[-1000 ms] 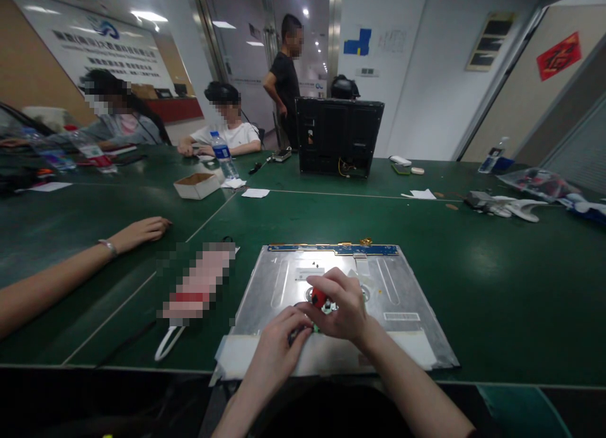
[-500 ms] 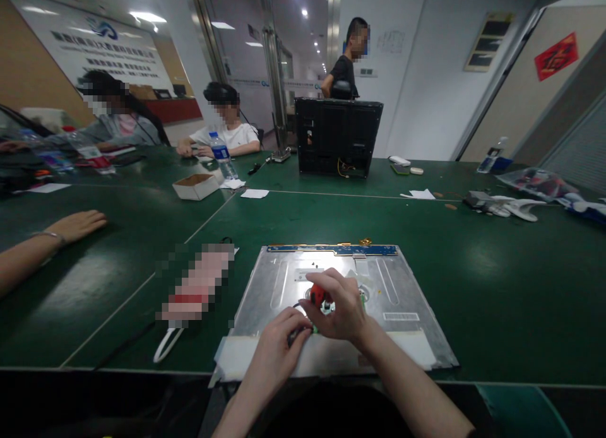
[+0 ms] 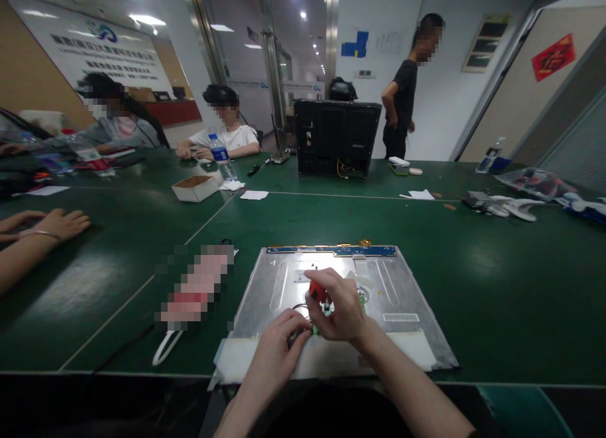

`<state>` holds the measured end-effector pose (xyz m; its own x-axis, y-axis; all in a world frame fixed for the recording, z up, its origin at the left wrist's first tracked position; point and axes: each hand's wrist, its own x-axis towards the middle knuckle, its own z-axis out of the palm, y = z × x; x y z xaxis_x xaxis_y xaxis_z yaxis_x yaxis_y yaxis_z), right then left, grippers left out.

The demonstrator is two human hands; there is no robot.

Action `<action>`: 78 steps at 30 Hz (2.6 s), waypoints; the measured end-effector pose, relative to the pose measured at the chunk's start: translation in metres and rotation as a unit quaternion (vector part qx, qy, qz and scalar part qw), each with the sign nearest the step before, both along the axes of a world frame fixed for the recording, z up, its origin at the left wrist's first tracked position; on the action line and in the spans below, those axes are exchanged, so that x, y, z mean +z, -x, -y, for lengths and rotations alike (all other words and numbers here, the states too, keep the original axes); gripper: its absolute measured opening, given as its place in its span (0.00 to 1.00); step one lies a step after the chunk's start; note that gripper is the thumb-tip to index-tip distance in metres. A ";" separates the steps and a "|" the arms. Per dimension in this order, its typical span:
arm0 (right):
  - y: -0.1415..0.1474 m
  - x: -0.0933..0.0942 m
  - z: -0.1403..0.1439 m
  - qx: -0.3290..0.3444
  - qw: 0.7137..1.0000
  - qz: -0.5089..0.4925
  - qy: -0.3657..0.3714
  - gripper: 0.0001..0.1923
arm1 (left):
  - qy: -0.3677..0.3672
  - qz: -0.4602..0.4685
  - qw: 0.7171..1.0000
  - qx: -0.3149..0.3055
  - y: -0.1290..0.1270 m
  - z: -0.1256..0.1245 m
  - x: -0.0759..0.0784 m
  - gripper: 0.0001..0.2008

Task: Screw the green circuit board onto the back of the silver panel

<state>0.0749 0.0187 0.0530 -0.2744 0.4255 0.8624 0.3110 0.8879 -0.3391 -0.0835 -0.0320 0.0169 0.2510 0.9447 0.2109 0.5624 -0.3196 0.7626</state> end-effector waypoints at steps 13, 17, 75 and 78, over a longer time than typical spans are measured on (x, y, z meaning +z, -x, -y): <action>-0.002 0.004 0.002 0.018 1.000 0.009 0.009 0.23 | -0.029 -0.002 1.000 -0.002 0.000 -0.001 -0.003 0.09; 0.000 0.001 0.000 0.002 1.000 0.004 0.020 0.24 | -0.019 -0.007 1.000 -0.006 0.001 -0.001 -0.002 0.10; -0.002 0.002 0.002 0.022 1.000 0.020 0.009 0.26 | -0.024 -0.005 1.000 -0.007 0.000 -0.001 -0.003 0.10; 0.000 -0.001 0.001 -0.008 1.000 0.008 -0.007 0.21 | -0.018 -0.006 1.000 -0.003 0.000 0.000 -0.003 0.09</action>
<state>0.0745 0.0178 0.0520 -0.2812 0.4172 0.8642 0.3300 0.8877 -0.3212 -0.0834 -0.0316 0.0141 0.2601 0.9348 0.2417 0.5689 -0.3506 0.7440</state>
